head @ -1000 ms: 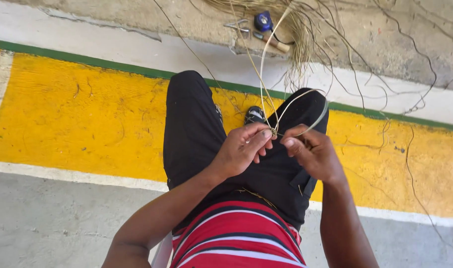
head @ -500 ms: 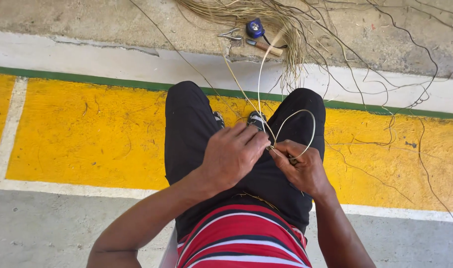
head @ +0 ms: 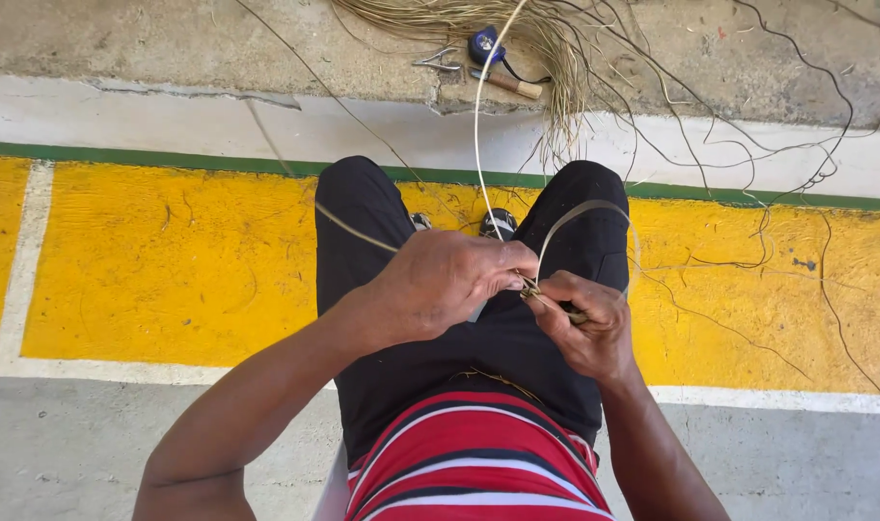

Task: Weaving and trimming thin bamboo or fiber strips to create a handcrafted item.

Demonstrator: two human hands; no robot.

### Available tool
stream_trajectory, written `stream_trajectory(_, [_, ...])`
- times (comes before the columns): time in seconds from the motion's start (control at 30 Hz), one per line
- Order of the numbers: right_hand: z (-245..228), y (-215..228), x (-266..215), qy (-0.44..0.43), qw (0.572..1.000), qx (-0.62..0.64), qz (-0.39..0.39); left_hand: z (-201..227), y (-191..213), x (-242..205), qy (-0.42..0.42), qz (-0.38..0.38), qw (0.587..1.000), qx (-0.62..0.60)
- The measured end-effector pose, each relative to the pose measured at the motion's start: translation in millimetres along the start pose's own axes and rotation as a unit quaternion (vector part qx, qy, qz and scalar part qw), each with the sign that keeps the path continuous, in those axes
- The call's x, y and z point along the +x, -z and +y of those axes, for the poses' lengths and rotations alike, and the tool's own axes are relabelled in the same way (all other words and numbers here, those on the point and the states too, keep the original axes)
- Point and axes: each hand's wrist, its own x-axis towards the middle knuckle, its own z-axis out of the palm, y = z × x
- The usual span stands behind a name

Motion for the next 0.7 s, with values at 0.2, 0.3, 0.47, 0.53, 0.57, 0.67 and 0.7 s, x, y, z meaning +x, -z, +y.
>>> stream_trajectory(0.2, [2.4,-2.1,-2.6,-0.031,0.997,0.072,0.023,1.1,-13.3,-3.4,0.125,0.016,0.977,-0.172])
stream_trajectory(0.3, [4.8,-3.1,-4.4,-0.056,0.995,0.075,0.026,-3.4,-22.0,-5.9,0.148,0.036,0.950,-0.274])
stream_trajectory(0.47, [10.4,-7.6,-9.6,-0.076,0.993,0.089,0.036,-2.5,-28.8,-8.3,0.179,0.059,0.927,-0.323])
stream_trajectory(0.53, [13.0,-8.0,-9.4,-0.082,0.993,0.083,0.033,-6.8,-33.5,-11.1,0.166,0.073,0.930,-0.320])
stream_trajectory(0.57, [14.1,-8.2,-10.6,-0.088,0.993,0.078,0.032,-8.4,-36.7,-13.2,0.152,0.086,0.933,-0.316])
stream_trajectory(0.67, [13.5,-4.8,-8.3,-0.085,0.993,0.085,0.011,-9.3,-40.6,-16.3,0.137,0.101,0.935,-0.312])
stream_trajectory(0.7, [13.9,-4.2,-8.4,-0.086,0.993,0.085,0.010,-9.0,-42.5,-18.0,0.138,0.101,0.934,-0.313])
